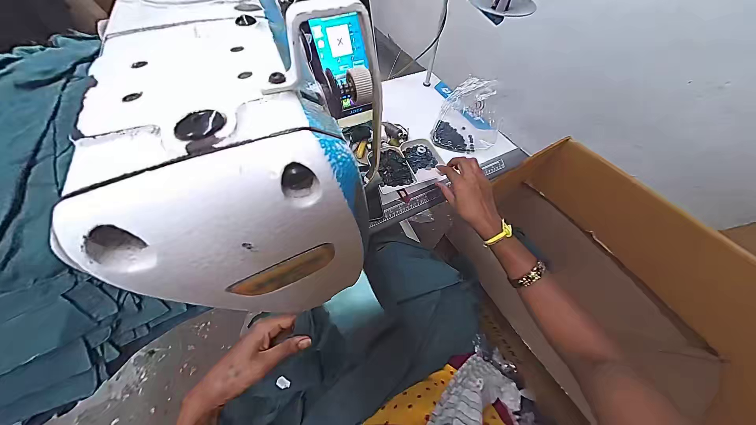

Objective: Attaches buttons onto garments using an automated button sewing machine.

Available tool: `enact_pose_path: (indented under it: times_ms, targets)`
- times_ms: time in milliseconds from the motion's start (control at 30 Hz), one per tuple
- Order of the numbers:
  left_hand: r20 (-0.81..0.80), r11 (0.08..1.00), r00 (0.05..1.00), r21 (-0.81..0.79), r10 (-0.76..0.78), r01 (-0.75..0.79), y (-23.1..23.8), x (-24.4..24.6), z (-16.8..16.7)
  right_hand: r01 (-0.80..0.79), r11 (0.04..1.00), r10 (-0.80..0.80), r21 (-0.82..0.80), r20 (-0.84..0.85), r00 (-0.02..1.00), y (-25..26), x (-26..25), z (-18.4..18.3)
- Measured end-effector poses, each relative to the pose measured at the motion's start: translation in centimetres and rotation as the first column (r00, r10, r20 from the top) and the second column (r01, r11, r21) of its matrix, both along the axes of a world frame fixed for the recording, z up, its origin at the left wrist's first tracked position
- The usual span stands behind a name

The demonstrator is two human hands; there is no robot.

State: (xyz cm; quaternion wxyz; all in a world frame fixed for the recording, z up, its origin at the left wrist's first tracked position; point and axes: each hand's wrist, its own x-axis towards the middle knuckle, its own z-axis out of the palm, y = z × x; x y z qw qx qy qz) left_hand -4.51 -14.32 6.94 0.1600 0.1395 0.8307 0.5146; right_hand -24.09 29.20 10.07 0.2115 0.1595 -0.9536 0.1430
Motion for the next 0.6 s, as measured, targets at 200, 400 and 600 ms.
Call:
enact_pose_path:
  times_ms: [200, 400, 600]
  targets:
    - [-0.039, 0.929, 0.929, 0.056, 0.369, -0.366, 1.6, -0.3, 1.5, -0.008, 0.999, 0.007, 0.052, 0.014, 1.000, -0.1, -1.6, -0.5]
    - [-0.077, 0.924, 0.931, 0.180, 0.356, -0.339, 0.2, 1.1, 0.3, -0.063, 0.998, 0.061, -0.030, -0.049, 0.997, 1.3, -1.5, -0.8]
    - [-0.577, 0.968, 0.778, 0.186, 0.246, -0.168, 7.0, 4.6, 2.2, -0.258, 0.937, 0.246, -0.235, -0.080, 0.966, -4.0, 2.7, 3.5]
